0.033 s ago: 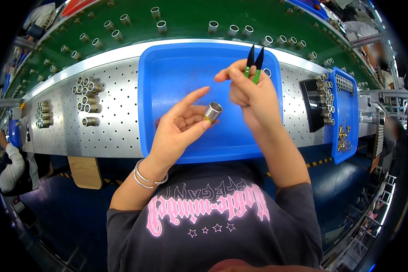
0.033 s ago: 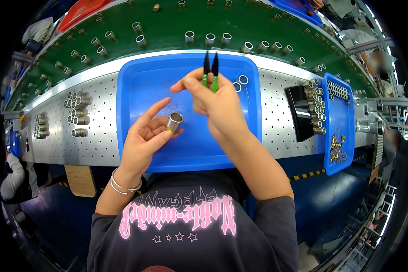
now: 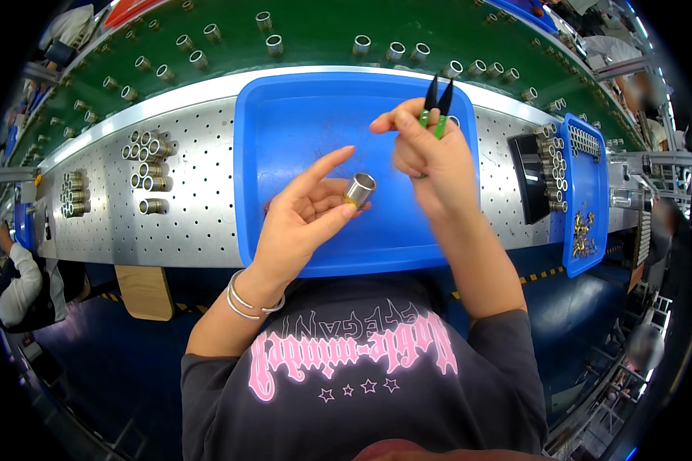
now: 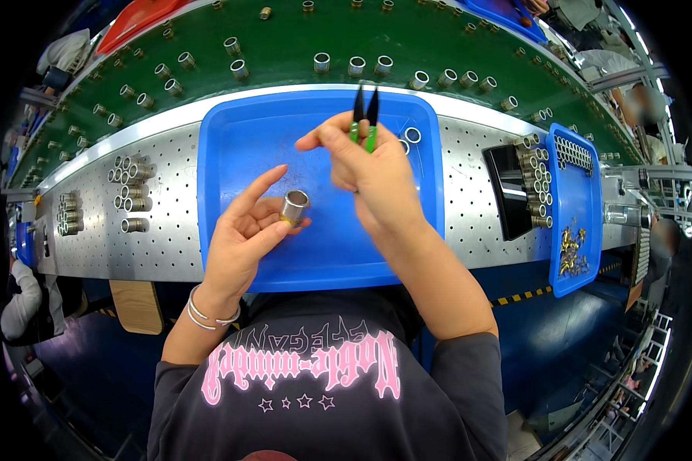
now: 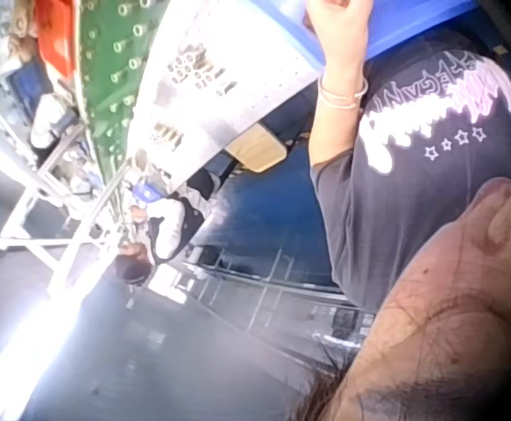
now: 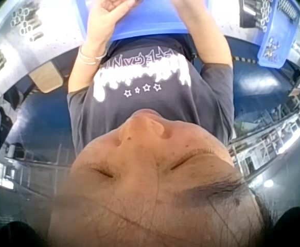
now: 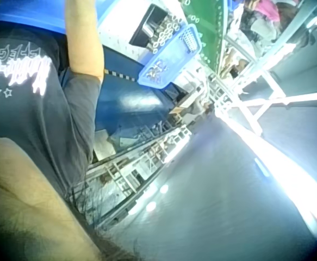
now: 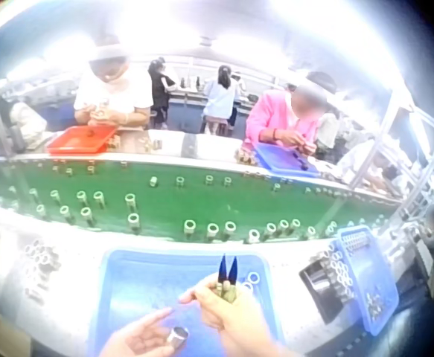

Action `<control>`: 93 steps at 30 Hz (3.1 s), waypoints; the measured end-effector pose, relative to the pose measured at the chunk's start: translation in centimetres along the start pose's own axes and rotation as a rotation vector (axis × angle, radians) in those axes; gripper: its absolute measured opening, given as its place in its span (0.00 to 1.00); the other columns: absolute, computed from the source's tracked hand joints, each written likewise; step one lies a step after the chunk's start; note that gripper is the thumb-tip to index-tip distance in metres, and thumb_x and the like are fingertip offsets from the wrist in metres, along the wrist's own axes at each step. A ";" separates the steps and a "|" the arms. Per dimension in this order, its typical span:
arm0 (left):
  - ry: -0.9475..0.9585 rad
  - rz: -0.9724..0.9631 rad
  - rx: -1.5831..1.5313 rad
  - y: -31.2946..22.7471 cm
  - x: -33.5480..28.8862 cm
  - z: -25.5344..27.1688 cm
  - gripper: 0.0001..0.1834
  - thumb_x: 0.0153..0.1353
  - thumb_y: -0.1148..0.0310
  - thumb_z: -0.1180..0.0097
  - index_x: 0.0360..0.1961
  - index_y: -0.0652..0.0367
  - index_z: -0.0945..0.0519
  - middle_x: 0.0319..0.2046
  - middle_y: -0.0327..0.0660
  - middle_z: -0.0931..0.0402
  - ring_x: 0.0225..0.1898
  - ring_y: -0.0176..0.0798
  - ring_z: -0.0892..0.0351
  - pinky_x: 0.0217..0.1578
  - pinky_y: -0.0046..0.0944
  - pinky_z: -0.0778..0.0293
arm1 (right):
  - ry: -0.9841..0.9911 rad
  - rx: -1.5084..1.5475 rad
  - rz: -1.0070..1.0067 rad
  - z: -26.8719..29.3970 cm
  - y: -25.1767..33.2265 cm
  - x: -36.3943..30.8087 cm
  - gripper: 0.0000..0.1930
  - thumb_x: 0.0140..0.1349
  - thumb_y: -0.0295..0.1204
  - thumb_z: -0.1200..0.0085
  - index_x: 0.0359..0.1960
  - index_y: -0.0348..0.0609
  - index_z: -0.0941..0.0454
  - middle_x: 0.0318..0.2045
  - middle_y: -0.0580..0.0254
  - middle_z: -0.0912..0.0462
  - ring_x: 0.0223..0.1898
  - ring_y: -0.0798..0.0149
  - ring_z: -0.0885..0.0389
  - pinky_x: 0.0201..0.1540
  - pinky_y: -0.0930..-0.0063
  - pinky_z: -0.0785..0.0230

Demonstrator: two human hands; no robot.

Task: The person uses a pair of green-handled pliers to manipulate small cylindrical metal parts over a blue tray. They repeatedly pick up a part, use the pliers to adjust or press a component on it, and place it into a designated slot on a green pegboard. The process is repetitive and involves handling multiple identical metal cylinders.

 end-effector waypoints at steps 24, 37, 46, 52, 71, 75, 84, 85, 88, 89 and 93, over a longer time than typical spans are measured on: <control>-0.123 -0.039 -0.105 -0.5 0.0 1.6 0.25 0.56 0.78 0.46 0.56 0.62 0.32 0.42 0.44 0.25 0.45 0.39 0.24 0.46 0.32 0.31 | 0.363 0.070 0.297 -4.8 5.4 -3.8 0.05 0.58 0.24 0.48 0.32 0.36 0.29 0.27 0.49 0.21 0.32 0.60 0.21 0.38 0.69 0.29; -0.119 -0.102 0.000 -0.7 0.2 1.9 0.23 0.55 0.81 0.49 0.54 0.64 0.30 0.42 0.43 0.25 0.45 0.36 0.24 0.45 0.30 0.30 | 0.379 0.033 0.303 -5.5 5.4 -3.4 0.05 0.58 0.25 0.48 0.33 0.37 0.29 0.28 0.50 0.20 0.33 0.61 0.21 0.39 0.71 0.29; -0.147 -0.015 0.016 -0.5 0.3 1.8 0.22 0.56 0.77 0.48 0.54 0.61 0.31 0.42 0.43 0.26 0.43 0.36 0.24 0.44 0.29 0.30 | 0.160 -0.150 0.351 -3.8 5.9 -1.5 0.10 0.61 0.30 0.50 0.38 0.36 0.27 0.29 0.58 0.21 0.19 0.84 0.42 0.21 0.90 0.50; -0.199 -0.052 -0.160 -1.1 0.3 2.7 0.24 0.59 0.74 0.48 0.57 0.60 0.35 0.43 0.44 0.27 0.45 0.37 0.25 0.47 0.31 0.30 | 0.157 -0.962 0.362 -3.8 2.8 -2.4 0.13 0.55 0.33 0.43 0.40 0.42 0.23 0.29 0.62 0.20 0.27 0.68 0.22 0.30 0.79 0.32; -0.187 -0.096 -0.108 -1.3 -0.2 2.3 0.25 0.56 0.73 0.43 0.55 0.61 0.34 0.44 0.44 0.28 0.45 0.35 0.26 0.48 0.33 0.30 | 0.131 -1.102 0.518 -3.8 1.8 -3.4 0.06 0.51 0.32 0.41 0.29 0.45 0.19 0.25 0.62 0.18 0.23 0.63 0.20 0.21 0.75 0.33; -0.195 -0.097 -0.103 -1.2 -0.3 2.4 0.25 0.56 0.73 0.43 0.56 0.61 0.34 0.44 0.44 0.28 0.45 0.35 0.26 0.48 0.33 0.30 | 0.131 -1.096 0.505 -3.7 1.7 -3.4 0.06 0.51 0.31 0.41 0.29 0.45 0.19 0.26 0.61 0.18 0.23 0.63 0.20 0.21 0.75 0.33; -0.171 -0.077 -0.189 -1.2 -0.1 2.1 0.24 0.59 0.74 0.48 0.57 0.62 0.36 0.44 0.44 0.28 0.45 0.36 0.26 0.47 0.32 0.30 | 0.131 -1.006 0.369 -3.6 0.7 -3.0 0.10 0.50 0.33 0.39 0.32 0.43 0.23 0.22 0.62 0.20 0.22 0.62 0.21 0.22 0.74 0.33; -0.170 -0.074 -0.197 -1.1 0.0 2.1 0.24 0.59 0.74 0.48 0.57 0.62 0.36 0.44 0.45 0.28 0.44 0.36 0.25 0.47 0.32 0.30 | 0.154 -1.056 0.316 -3.9 0.4 -2.9 0.10 0.50 0.33 0.39 0.32 0.43 0.24 0.22 0.62 0.21 0.22 0.61 0.21 0.22 0.74 0.33; -0.201 -0.087 -0.165 -1.0 0.0 2.2 0.24 0.59 0.74 0.48 0.57 0.62 0.36 0.44 0.45 0.27 0.43 0.37 0.25 0.47 0.32 0.29 | 0.152 -1.068 0.454 -4.5 0.3 -2.8 0.09 0.49 0.30 0.39 0.31 0.44 0.25 0.23 0.62 0.22 0.22 0.60 0.23 0.22 0.73 0.33; -0.203 -0.095 -0.141 -1.0 0.1 2.1 0.24 0.59 0.74 0.48 0.57 0.62 0.36 0.44 0.45 0.28 0.43 0.37 0.25 0.47 0.32 0.29 | 0.139 -1.047 0.549 -4.7 0.7 -3.0 0.09 0.48 0.29 0.40 0.30 0.44 0.25 0.24 0.62 0.23 0.22 0.60 0.23 0.22 0.73 0.33; -0.178 -0.079 -0.161 -0.9 0.1 2.3 0.24 0.60 0.74 0.48 0.57 0.62 0.35 0.46 0.45 0.28 0.44 0.36 0.25 0.47 0.32 0.29 | 0.193 -1.082 0.477 -4.6 0.8 -2.9 0.08 0.46 0.24 0.42 0.30 0.42 0.25 0.28 0.62 0.23 0.26 0.59 0.23 0.25 0.72 0.32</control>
Point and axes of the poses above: each hand's wrist, its own x-axis towards the middle knuckle, its own z-axis out of the back of the hand, y = z × x, the point moved 8 cm from there along x, towards the middle knuckle
